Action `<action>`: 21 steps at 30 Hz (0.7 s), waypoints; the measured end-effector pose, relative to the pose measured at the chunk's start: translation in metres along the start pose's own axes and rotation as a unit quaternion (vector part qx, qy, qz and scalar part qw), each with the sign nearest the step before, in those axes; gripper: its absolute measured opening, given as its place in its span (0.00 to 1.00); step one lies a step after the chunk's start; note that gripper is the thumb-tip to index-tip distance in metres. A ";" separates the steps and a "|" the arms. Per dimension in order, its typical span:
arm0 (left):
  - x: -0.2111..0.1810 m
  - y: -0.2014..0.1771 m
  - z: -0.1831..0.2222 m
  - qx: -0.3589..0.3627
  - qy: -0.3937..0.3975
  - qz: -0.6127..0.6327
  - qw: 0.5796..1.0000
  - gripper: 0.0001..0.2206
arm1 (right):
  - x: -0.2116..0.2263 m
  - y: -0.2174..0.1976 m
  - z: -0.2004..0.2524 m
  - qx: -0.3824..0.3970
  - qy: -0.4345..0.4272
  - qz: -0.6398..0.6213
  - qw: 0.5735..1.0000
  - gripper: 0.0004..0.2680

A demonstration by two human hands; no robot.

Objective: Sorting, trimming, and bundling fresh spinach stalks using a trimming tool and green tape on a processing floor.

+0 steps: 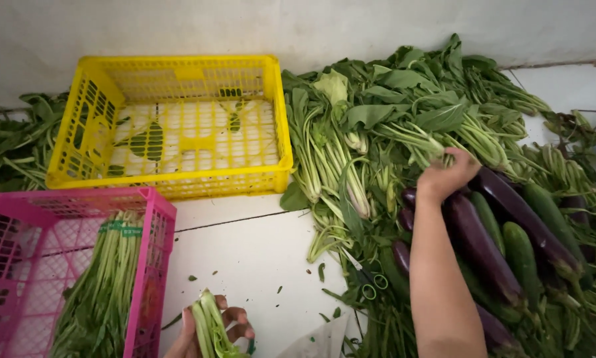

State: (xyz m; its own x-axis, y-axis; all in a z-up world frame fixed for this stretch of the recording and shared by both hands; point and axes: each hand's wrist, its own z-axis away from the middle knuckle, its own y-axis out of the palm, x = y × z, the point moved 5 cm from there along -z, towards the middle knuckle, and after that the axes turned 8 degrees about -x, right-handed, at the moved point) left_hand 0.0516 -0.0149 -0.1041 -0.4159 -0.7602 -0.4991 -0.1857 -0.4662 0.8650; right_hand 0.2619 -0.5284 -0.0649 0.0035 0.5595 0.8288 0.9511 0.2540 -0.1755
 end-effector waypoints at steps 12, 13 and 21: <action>0.004 -0.012 -0.001 -0.010 -0.003 -0.005 1.000 0.26 | 0.038 0.026 0.052 0.381 -0.011 0.214 0.899 0.19; 0.005 -0.013 0.000 -0.002 -0.010 -0.003 1.000 0.27 | 0.028 0.029 0.055 0.390 -0.016 0.218 0.894 0.18; 0.006 -0.016 -0.001 0.005 -0.007 -0.002 1.000 0.27 | 0.020 0.030 0.049 0.384 0.068 0.227 0.892 0.25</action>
